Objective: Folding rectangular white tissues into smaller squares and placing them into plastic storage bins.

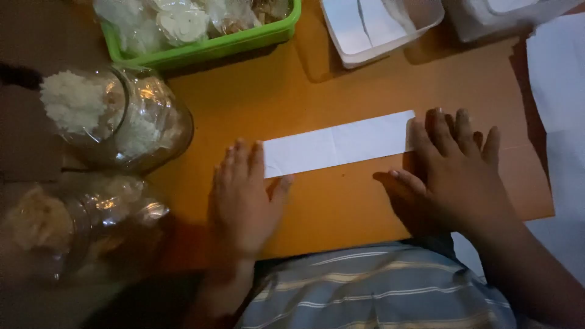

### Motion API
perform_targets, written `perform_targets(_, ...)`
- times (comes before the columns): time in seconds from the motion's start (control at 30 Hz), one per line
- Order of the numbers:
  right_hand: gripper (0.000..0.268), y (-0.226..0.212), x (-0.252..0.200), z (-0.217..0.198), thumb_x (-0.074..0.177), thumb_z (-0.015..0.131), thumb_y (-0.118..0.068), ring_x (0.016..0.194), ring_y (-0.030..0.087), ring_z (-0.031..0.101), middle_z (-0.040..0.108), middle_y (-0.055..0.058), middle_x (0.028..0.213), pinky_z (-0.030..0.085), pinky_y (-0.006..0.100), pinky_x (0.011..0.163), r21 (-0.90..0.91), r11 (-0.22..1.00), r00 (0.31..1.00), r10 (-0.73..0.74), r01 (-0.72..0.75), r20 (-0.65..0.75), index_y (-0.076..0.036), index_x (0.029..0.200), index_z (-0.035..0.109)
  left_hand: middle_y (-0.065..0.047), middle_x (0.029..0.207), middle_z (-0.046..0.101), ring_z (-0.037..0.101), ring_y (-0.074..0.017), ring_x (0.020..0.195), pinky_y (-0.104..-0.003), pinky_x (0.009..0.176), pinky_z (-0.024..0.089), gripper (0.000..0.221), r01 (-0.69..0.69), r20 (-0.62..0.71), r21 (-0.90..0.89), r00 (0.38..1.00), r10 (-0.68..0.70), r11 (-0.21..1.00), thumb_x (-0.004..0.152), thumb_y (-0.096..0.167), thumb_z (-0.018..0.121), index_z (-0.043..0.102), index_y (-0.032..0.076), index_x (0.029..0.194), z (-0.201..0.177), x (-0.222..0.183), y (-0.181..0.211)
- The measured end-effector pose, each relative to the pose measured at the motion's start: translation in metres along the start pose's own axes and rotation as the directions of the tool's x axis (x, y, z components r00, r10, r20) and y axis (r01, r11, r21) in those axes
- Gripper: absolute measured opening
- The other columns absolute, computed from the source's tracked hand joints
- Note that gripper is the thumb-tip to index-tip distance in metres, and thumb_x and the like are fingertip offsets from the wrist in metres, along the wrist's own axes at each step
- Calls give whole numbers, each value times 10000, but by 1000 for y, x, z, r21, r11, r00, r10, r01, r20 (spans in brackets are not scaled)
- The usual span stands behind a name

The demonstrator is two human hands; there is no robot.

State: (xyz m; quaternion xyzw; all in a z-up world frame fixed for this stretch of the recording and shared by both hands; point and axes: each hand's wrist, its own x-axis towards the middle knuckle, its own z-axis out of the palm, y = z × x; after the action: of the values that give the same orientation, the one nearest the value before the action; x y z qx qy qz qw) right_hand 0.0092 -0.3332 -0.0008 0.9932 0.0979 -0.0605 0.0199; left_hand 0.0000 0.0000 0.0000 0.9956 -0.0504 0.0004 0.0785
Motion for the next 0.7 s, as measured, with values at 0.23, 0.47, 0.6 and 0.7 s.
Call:
perform_targets(0.23, 987, 0, 22, -14, 914, 425, -684, 1579, 381, 65, 96, 190, 1725, 114, 514, 1218, -11, 933, 925, -357, 358, -128, -146, 1684, 123, -269, 1406, 590, 538, -442, 1303, -513, 1095, 412, 649, -22, -147, 94, 989, 36, 995, 928, 484, 674, 562, -4, 1342, -18, 12, -1)
perform_targets(0.47, 1029, -21, 38, -55, 859, 743, -664, 1552, 434, -20, 118, 90, 1723, 84, 553, 1159, 263, 841, 849, -514, 472, 119, -208, 1636, 246, -142, 1235, 635, 593, -366, 1042, -494, 880, 470, 505, -81, -264, 89, 959, 102, 993, 915, 450, 698, 637, 66, 1238, -10, 24, -4)
perform_targets(0.6, 998, -17, 52, -41, 805, 837, -638, 1557, 474, -10, 155, 77, 1729, 120, 606, 1159, 325, 796, 816, -568, 511, 107, -225, 1586, 374, -58, 1116, 635, 579, -331, 1055, -471, 972, 410, 374, -70, -211, -172, 977, 33, 983, 844, 343, 773, 659, 111, 1114, -7, 29, -8)
perform_targets(0.7, 1004, -8, 55, -21, 801, 813, -678, 1562, 466, -38, 180, 81, 1717, 89, 604, 1165, 299, 784, 810, -583, 544, 56, -245, 1594, 375, -137, 1226, 669, 593, -345, 1140, -493, 992, 397, 225, -92, -224, -291, 974, 26, 952, 831, 313, 784, 731, 125, 942, 6, 30, -16)
